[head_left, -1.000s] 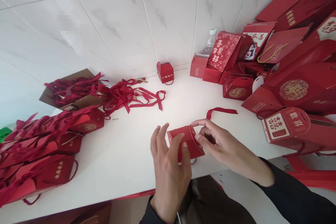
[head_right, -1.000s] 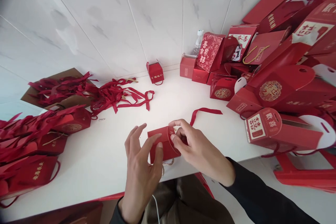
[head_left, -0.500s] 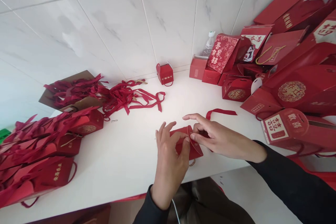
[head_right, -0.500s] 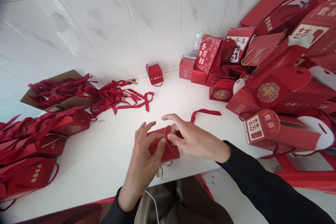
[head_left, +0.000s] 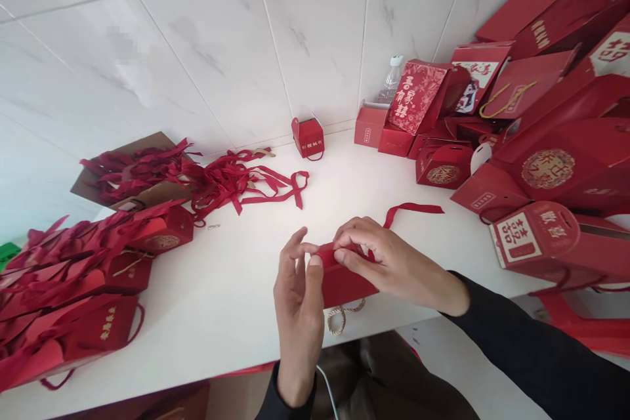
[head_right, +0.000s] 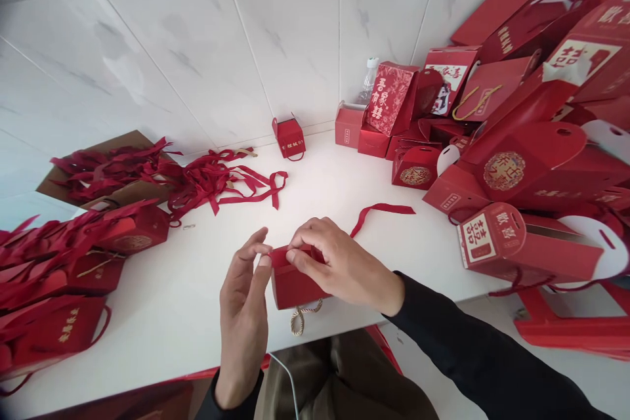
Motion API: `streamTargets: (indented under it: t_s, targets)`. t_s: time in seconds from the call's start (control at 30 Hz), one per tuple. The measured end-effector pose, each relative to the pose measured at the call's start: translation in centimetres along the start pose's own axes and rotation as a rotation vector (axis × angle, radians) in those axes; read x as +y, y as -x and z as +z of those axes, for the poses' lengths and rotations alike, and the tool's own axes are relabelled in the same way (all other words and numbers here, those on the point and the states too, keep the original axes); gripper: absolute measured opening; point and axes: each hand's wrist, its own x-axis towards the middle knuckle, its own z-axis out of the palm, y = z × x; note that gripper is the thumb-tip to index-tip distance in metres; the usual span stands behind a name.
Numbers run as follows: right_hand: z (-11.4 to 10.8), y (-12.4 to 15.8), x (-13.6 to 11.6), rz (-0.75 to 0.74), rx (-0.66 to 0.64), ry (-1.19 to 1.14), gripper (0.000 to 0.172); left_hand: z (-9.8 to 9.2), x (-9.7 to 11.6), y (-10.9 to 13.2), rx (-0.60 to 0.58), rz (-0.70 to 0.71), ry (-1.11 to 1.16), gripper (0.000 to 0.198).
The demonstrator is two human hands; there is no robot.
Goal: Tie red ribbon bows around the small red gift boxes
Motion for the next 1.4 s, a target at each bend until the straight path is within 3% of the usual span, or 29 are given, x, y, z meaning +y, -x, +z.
streamTargets:
  t_s: [0.17, 0.37, 0.73, 1.0, 1.4]
  targets:
    - [0.4, 0.2, 0.2, 0.015, -0.002, -0.016, 0.018, -0.3, -0.8, 2.1, 0.111, -0.07, -0.095, 0.044]
    - [0.7, 0.4, 0.4, 0.011, -0.055, 0.062, 0.016, -0.8, -1.8, 2.4, 0.149, -0.182, 0.118, 0.041]
    - [1.3, -0.3, -0.4, 0.05, -0.104, 0.082, 0.023, -0.7, -1.9, 2.7, 0.163, -0.162, 0.144, 0.039]
    - [1.4, -0.6, -0.5, 0.083, -0.059, 0.107, 0.017, -1.3, -2.5, 1.9, 0.115, -0.269, 0.288, 0.028]
    - [1.0, -0.4, -0.1, 0.141, -0.086, 0.12, 0.014, -1.2, -2.1, 1.7, 0.098, -0.276, 0.306, 0.023]
